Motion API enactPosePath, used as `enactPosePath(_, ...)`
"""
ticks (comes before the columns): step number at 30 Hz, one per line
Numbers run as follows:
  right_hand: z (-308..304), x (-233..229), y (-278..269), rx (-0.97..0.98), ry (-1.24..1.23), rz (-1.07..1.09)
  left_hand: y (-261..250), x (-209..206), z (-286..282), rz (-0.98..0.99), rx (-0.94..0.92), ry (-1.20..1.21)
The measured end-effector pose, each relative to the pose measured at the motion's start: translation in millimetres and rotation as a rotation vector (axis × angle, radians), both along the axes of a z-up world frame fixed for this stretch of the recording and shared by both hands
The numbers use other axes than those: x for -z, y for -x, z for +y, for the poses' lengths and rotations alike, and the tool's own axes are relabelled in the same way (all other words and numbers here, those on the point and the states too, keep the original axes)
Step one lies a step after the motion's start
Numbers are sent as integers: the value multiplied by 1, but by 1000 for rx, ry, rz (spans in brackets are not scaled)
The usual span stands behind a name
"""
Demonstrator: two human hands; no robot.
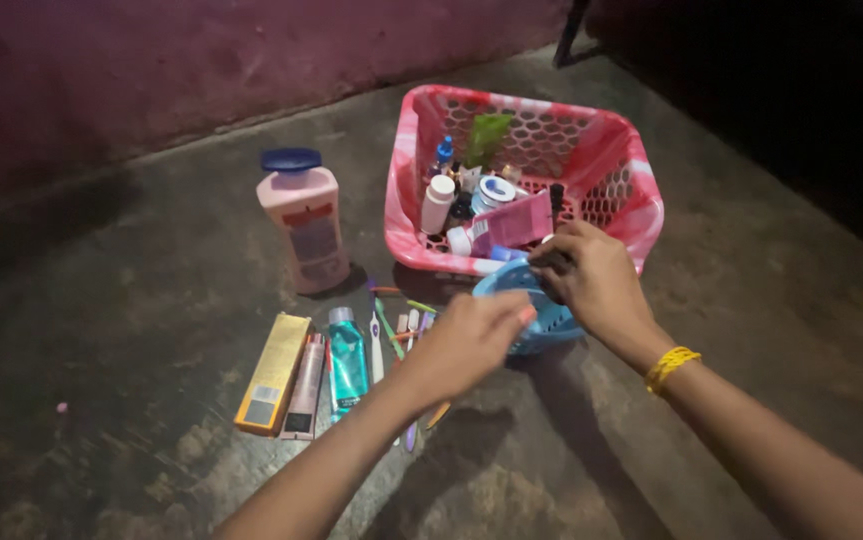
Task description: The person wipes several toothbrushes and a small blue plastic basket with a dark cloth. They pick up each toothbrush from the floor, wipe it, and place it back down. Finally, they wipe the inside and outside of the blue basket and set it aside.
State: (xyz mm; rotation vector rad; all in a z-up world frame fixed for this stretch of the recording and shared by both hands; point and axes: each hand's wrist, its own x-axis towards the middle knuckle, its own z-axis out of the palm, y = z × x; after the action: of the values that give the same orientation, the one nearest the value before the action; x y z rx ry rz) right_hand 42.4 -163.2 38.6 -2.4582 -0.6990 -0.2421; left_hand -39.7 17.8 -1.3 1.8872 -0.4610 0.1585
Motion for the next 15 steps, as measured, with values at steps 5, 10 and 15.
enactPosePath(5,7,-12,13,-100,2,-90,-11,9,11,25,-108,-75)
enactPosePath(10,6,-10,1,-142,93,-186,27,-10,-4,-30,3,-23)
enactPosePath(15,-19,23,-27,-10,342,-34,51,-17,-1,-100,105,-90)
